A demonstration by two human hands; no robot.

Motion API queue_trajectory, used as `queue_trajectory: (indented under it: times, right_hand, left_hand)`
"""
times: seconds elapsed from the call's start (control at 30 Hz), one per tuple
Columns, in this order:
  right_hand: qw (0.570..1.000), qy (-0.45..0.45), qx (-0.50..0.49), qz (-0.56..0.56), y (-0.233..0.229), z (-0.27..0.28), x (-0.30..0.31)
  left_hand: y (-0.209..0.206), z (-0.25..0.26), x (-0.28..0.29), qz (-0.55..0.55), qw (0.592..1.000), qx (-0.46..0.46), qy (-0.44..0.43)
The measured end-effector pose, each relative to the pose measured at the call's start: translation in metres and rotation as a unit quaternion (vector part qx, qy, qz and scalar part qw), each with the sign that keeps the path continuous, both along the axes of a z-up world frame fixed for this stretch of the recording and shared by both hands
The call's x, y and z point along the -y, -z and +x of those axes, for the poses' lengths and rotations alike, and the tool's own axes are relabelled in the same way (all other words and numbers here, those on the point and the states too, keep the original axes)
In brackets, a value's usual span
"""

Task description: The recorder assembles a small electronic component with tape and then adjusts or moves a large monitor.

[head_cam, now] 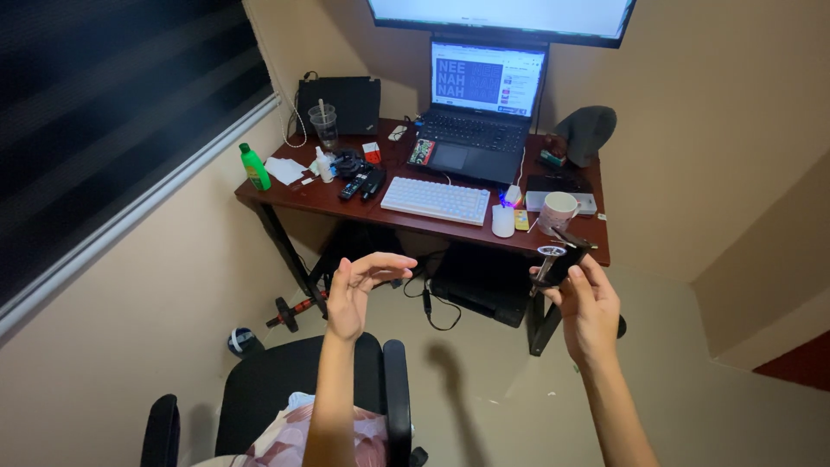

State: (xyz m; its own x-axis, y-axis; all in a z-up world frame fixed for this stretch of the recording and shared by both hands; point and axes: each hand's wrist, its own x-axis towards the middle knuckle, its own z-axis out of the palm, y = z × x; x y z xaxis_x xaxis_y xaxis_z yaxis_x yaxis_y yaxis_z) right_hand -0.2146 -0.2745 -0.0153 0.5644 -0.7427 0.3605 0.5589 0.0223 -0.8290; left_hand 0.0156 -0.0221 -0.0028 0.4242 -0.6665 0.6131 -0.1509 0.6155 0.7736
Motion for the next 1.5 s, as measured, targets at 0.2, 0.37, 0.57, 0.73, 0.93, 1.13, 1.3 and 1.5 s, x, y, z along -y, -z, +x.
queue_trajectory:
  times: [0.2,0.37,0.57,0.73,0.93,1.13,1.3,1.5]
  right_hand:
    - [1.000,-0.012,0.014,0.004,-0.001,0.002,-0.003]
    - [1.000,-0.006,0.002,0.001,-0.003,0.005,-0.005]
    - [1.000,-0.014,0.006,0.006,0.006,0.006,-0.002]
    - [1.000,-0.021,0.010,0.010,0.010,0.006,0.003]
    - [1.000,-0.009,0.008,0.022,0.010,0.005,0.006]
    - [1.000,-0.005,0.010,0.024,0.021,0.013,0.016]
    - [0.998,0.019,-0.040,0.042,0.039,0.017,0.029]
    - [0.995,-0.020,-0.078,0.057,0.064,0.054,0.082]
  left_hand:
    - [-0.001,-0.001,-0.003,-0.006,1.000,0.006,-0.012]
    - [0.004,0.005,-0.006,-0.002,1.000,0.016,-0.026]
    - [0.007,0.006,-0.008,-0.001,1.000,-0.015,-0.002]
    - [0.010,0.006,-0.004,0.002,1.000,0.011,-0.022]
    - [0.011,0.013,0.002,0.017,1.000,-0.002,-0.012]
    - [0.017,0.025,0.019,0.014,1.000,-0.009,0.010]
    - [0.042,0.034,0.048,0.032,0.996,-0.070,0.054]
    - [0.053,0.063,0.092,0.100,0.994,0.003,0.031]
